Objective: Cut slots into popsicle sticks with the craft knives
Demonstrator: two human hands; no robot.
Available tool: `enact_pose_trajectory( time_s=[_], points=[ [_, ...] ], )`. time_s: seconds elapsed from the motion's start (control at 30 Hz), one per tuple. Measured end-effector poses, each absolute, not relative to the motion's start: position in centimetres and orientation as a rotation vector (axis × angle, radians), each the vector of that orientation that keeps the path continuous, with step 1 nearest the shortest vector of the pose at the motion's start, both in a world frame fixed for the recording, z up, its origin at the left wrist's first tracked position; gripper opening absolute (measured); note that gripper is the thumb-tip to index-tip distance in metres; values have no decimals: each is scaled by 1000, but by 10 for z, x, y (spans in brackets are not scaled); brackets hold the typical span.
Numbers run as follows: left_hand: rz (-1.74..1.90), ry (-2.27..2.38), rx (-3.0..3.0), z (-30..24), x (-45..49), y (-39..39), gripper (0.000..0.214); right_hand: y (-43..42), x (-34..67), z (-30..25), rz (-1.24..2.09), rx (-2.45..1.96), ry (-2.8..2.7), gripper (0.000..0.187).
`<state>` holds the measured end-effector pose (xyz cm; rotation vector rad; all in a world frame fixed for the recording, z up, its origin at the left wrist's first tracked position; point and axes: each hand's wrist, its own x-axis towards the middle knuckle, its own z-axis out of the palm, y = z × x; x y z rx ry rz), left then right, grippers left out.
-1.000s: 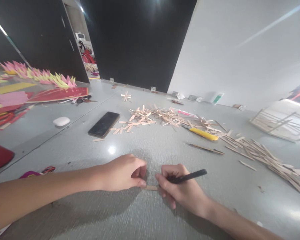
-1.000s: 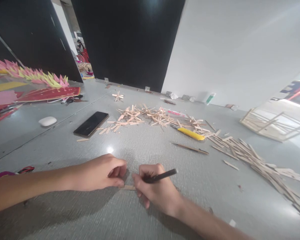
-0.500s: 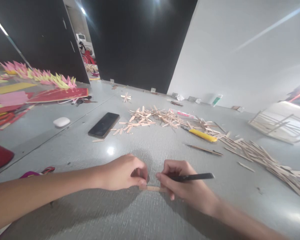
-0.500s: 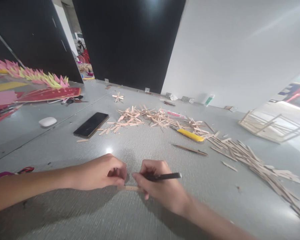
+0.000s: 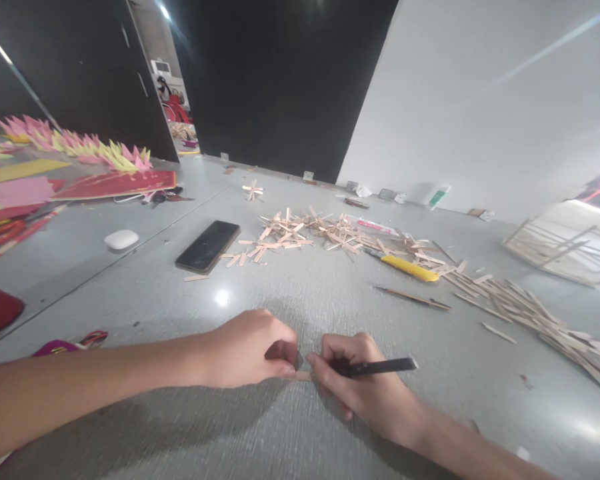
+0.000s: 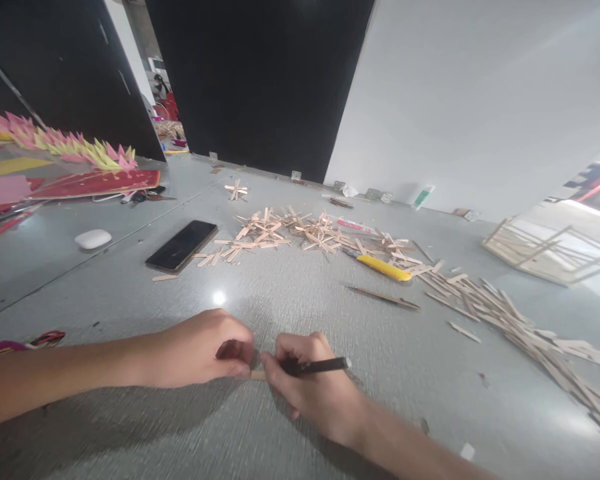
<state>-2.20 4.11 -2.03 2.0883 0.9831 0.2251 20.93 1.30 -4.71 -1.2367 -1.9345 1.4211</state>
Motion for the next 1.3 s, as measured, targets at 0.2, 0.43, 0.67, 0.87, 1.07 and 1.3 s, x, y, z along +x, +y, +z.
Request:
enact_pose_trajectory(
  time_s=[0.2,0.43,0.67,0.87,1.07,1.3],
  points=[
    [203,999,2067,-18,-22,41,11,12,208,-48,1402,-1217,-1933,44],
    [180,1016,2024,-18,-22,41,11,13,211,-50,1354,-1239,-1971,44],
    [165,1047,1985,-14,-21,41,13,13,209,-47,1311,-1251,-2000,43],
    [155,1060,1968,-11,-19,40,11,13,208,-46,1311,-1265,-2006,41],
    [164,1066,1957,-12,-19,40,10,13,209,-47,1307,-1269,-2015,41],
    [169,1060,1954,-14,-20,40,11,14,208,-49,1287,-1277,-2009,41]
  ],
)
